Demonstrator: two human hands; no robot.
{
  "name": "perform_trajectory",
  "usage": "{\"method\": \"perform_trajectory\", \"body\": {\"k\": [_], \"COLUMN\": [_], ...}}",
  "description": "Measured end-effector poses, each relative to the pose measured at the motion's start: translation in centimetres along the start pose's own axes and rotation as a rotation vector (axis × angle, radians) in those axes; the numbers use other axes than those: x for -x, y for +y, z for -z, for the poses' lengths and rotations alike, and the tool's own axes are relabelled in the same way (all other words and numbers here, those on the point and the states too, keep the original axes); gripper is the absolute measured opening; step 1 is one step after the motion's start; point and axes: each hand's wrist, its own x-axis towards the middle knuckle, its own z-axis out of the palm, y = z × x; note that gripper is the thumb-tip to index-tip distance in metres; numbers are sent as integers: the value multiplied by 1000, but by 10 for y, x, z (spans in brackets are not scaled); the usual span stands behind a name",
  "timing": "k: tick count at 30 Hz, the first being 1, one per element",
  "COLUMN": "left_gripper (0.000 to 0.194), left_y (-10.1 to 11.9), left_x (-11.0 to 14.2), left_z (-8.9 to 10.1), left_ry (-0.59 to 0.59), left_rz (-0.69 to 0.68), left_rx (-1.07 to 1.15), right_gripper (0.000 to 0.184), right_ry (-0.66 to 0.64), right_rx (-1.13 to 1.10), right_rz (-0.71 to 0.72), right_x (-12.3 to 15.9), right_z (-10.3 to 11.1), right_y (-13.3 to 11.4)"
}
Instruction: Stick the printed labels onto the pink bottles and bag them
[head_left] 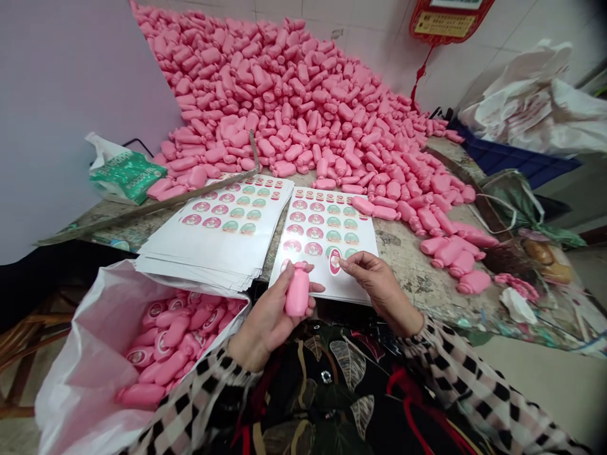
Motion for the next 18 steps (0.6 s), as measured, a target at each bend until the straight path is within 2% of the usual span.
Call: {"method": "perform_trajectory", "body": {"k": [3,7,12,18], "left_gripper": [35,26,26,36], "left_y": [1,-1,-7,-16], "left_x": [-7,-13,-12,-13], "left_z": [-9,-24,-32,-30], "left_ry": [-64,-47,-119,-82], "left_rz": [92,66,49,25], "left_rx": [178,242,253,235], "right_gripper": [26,22,20,21], "right_ry": [-45,-80,16,-76], "right_rx": [30,82,110,100], "right_rz": [90,148,148,87], "right_x": [15,30,34,42], "right_z": [-6,-8,2,-2], "right_y": [-14,-27,-23,-14]}}
